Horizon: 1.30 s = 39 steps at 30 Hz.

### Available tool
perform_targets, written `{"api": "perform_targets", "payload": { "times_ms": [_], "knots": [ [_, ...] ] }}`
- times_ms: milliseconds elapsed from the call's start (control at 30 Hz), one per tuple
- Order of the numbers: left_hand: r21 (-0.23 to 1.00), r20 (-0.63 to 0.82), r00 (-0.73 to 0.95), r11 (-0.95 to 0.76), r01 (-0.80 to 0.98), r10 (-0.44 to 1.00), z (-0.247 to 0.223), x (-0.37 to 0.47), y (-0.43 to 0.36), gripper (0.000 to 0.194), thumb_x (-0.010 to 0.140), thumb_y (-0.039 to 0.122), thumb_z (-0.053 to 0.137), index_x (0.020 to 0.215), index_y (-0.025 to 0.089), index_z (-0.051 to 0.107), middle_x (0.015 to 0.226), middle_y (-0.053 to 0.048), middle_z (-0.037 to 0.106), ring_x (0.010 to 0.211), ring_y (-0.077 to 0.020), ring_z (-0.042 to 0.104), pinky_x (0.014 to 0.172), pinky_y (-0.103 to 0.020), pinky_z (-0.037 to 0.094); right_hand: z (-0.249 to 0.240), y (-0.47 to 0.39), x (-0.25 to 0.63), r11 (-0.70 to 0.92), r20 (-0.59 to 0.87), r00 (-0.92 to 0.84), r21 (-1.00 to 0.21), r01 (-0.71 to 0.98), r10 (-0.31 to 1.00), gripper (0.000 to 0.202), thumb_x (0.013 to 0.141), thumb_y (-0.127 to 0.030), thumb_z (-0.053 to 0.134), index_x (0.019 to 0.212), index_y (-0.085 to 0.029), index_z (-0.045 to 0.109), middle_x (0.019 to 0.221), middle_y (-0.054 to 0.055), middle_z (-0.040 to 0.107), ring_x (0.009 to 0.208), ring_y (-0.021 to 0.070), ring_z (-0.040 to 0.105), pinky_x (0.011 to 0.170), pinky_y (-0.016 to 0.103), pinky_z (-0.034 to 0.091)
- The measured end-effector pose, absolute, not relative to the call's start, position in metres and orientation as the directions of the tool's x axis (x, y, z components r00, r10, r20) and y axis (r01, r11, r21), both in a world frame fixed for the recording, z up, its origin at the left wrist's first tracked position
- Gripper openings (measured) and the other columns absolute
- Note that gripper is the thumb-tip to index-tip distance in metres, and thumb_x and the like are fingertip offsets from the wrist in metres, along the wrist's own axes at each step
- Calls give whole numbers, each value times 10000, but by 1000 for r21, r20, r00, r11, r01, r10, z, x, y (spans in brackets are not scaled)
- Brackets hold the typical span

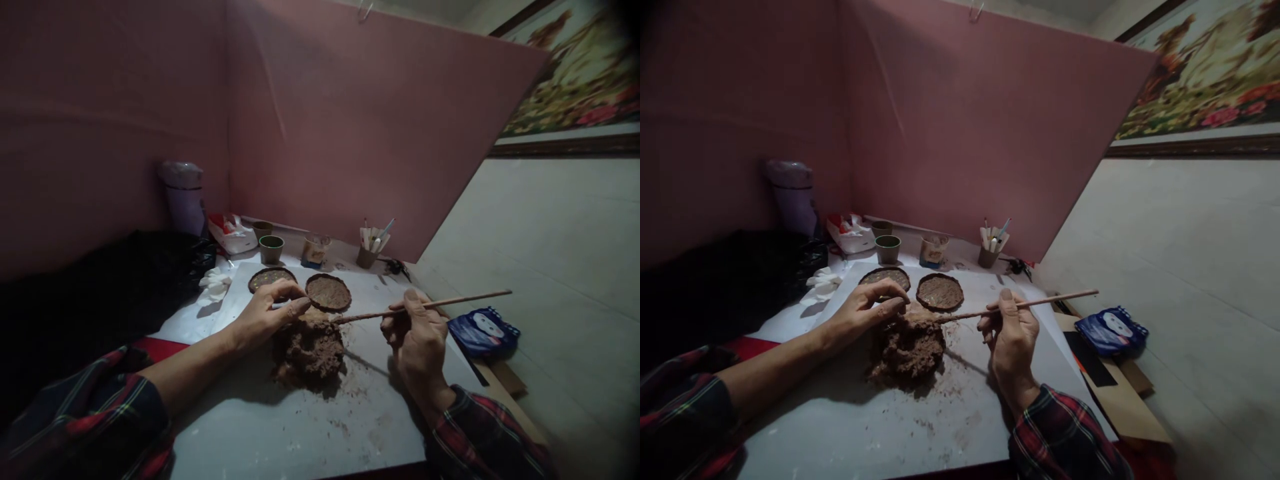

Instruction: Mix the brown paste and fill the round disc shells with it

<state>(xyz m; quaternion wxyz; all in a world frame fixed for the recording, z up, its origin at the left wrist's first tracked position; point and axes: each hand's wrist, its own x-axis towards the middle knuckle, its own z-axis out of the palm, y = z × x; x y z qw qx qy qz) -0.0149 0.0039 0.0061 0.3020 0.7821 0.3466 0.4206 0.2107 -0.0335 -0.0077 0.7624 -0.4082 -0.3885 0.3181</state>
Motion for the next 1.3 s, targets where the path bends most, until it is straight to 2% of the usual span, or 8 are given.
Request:
{"api": "perform_targets", "payload": {
  "times_ms": [167,367,500,667,833,1000,1200,1300],
  "knots": [
    [760,452,413,-584,285,790,5,-14,4,225,806,352,538,788,158,653,790,-37,619,779,-175,557,727,-291,419,-7,-34,210,420,324,413,-892,-166,851,342,735,-471,669,641,-164,551,401,-20,565,274,69,436,265,147,287],
    [768,439,429,-577,277,789,3,-15,6,231,800,341,535,765,147,656,776,-46,607,784,-183,554,734,-303,411,-7,-32,212,441,291,469,-862,-249,834,312,739,-445,679,661,-169,557,428,-35,568,314,76,477,281,149,303],
    [765,442,435,-583,274,784,2,-16,7,239,809,353,532,773,153,657,781,-46,611,789,-183,551,733,-304,414,-9,-32,211,386,306,347,-903,-189,886,323,736,-458,677,669,-163,566,446,-4,603,300,82,477,275,158,316],
    [768,435,431,-575,281,791,1,-15,7,246,805,361,533,774,155,664,788,-50,617,793,-187,551,740,-308,416,-10,-32,211,453,344,427,-872,-185,836,298,758,-439,665,683,-167,566,449,-16,597,307,85,490,276,159,326],
    [769,429,437,-574,282,790,3,-14,6,257,796,369,534,750,148,659,780,-50,605,790,-187,549,743,-305,410,-9,-36,209,402,342,296,-899,-172,892,326,750,-465,664,679,-161,571,467,6,620,309,91,498,273,164,340],
    [764,414,440,-567,308,797,2,-15,6,271,818,379,524,754,149,653,780,-46,595,792,-183,537,746,-301,407,-10,-33,211,468,367,417,-867,-169,831,315,760,-449,663,685,-157,573,451,0,611,297,86,484,260,153,307],
    [760,419,444,-574,305,792,1,-15,6,250,817,360,527,753,151,650,773,-41,595,790,-182,530,752,-311,394,-13,-34,210,396,353,258,-908,-137,899,311,788,-452,634,707,-154,593,492,17,635,333,93,514,287,160,343],
    [764,429,440,-576,290,789,1,-15,6,253,817,363,528,749,148,645,772,-40,585,779,-177,530,738,-307,395,-14,-38,209,438,397,298,-895,-84,868,288,791,-423,640,696,-154,603,486,7,623,343,87,510,296,157,346]
  ]
}}
